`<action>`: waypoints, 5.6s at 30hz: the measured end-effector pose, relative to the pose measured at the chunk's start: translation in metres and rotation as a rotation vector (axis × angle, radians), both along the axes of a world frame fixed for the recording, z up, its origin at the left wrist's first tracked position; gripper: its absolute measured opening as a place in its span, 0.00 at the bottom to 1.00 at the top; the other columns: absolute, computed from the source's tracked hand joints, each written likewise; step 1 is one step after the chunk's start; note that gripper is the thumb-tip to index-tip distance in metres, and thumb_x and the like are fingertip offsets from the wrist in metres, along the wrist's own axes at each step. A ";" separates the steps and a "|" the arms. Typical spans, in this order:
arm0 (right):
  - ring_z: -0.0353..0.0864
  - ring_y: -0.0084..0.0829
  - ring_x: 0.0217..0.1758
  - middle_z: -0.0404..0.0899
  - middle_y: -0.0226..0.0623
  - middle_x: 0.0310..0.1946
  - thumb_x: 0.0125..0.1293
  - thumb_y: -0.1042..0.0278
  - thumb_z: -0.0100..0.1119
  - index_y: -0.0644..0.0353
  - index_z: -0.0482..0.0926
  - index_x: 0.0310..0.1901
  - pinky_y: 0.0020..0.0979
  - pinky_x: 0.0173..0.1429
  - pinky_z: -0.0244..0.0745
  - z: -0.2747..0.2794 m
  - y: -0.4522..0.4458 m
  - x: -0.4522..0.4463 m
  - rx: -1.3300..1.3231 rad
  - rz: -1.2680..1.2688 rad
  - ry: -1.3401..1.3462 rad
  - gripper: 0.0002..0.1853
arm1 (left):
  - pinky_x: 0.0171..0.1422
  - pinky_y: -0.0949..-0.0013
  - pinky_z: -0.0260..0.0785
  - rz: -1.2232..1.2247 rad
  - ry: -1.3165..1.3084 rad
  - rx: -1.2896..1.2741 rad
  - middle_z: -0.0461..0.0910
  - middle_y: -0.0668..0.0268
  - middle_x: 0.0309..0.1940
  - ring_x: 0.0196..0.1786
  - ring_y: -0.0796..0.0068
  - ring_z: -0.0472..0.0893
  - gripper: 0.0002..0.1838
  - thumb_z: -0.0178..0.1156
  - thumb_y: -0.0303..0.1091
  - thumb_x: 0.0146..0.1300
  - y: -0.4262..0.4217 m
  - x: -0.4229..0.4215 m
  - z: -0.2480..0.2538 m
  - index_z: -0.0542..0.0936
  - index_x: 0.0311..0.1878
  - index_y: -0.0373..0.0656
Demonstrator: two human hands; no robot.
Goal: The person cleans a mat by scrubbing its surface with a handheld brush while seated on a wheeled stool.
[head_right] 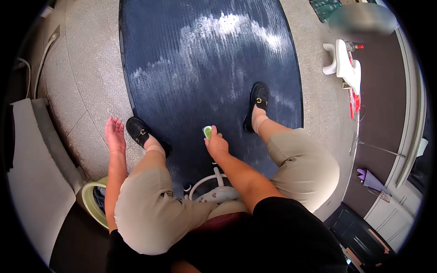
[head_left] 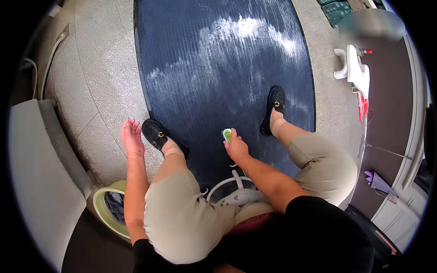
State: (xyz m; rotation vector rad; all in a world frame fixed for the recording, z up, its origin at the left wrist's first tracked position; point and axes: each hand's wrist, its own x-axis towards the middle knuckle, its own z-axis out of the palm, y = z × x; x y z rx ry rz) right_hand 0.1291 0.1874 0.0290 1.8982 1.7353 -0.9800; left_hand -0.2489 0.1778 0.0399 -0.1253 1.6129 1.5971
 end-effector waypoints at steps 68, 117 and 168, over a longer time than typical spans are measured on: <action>0.81 0.54 0.42 0.79 0.56 0.41 0.68 0.54 0.51 0.51 0.43 0.74 0.48 0.47 0.75 -0.040 0.156 -0.163 0.077 0.219 0.179 0.38 | 0.62 0.69 0.62 -0.354 -0.532 -0.092 0.76 0.65 0.55 0.58 0.74 0.74 0.18 0.48 0.45 0.71 0.035 0.067 -0.069 0.70 0.58 0.46; 0.81 0.54 0.43 0.80 0.57 0.39 0.68 0.54 0.49 0.58 0.43 0.73 0.48 0.48 0.74 -0.054 0.228 -0.304 0.220 0.226 0.297 0.38 | 0.19 0.74 0.47 -0.127 -0.844 0.036 0.54 0.72 0.12 0.16 0.78 0.54 0.13 0.44 0.39 0.64 0.035 0.056 -0.060 0.60 0.23 0.51; 0.80 0.56 0.43 0.79 0.59 0.41 0.69 0.54 0.49 0.52 0.41 0.74 0.49 0.50 0.73 -0.052 0.219 -0.255 0.136 0.212 0.287 0.38 | 0.22 0.73 0.53 -0.142 -0.924 0.066 0.62 0.68 0.16 0.19 0.75 0.61 0.09 0.45 0.39 0.60 0.040 0.050 -0.058 0.64 0.25 0.49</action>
